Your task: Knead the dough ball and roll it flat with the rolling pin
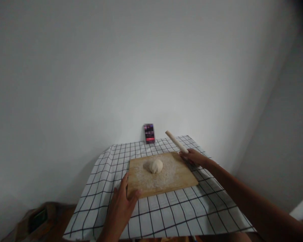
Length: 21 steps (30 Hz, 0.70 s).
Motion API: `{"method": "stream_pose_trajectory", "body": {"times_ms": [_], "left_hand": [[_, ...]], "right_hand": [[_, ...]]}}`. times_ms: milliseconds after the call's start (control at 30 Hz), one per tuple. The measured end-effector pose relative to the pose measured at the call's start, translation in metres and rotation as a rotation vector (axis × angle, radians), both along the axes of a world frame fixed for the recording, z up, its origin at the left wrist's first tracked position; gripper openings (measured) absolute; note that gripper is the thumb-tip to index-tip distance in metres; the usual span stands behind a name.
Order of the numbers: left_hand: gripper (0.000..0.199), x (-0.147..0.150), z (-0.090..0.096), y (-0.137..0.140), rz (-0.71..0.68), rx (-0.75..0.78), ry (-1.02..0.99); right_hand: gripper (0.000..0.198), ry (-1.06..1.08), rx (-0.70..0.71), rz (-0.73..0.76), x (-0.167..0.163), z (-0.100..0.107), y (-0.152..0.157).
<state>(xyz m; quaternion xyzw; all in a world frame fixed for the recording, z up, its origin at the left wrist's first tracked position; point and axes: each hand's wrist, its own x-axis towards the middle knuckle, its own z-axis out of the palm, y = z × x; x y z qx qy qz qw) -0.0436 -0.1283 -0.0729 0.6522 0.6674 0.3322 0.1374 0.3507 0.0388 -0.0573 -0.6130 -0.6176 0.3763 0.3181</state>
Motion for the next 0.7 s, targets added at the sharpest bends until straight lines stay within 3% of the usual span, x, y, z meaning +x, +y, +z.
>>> {"method": "stream_pose_trajectory", "body": {"times_ms": [200,333,467,700], "left_hand": [[0.073,-0.009,-0.006,0.002,-0.039,0.032,-0.031],[0.057,-0.008,0.02,0.011,-0.092,0.067,-0.029],[0.038,0.025,0.046,0.033,-0.218,0.095,-0.002],[0.05,0.091,0.065,0.094,-0.391,0.081,0.039]], "right_hand": [[0.057,0.097,0.015,0.07,0.007,-0.001,-0.006],[0.058,0.041,0.064,0.112,0.001,0.003,-0.007],[0.051,0.002,0.175,0.104,-0.007,-0.003,-0.002],[0.049,-0.052,0.352,0.04,-0.01,-0.016,-0.002]]}}
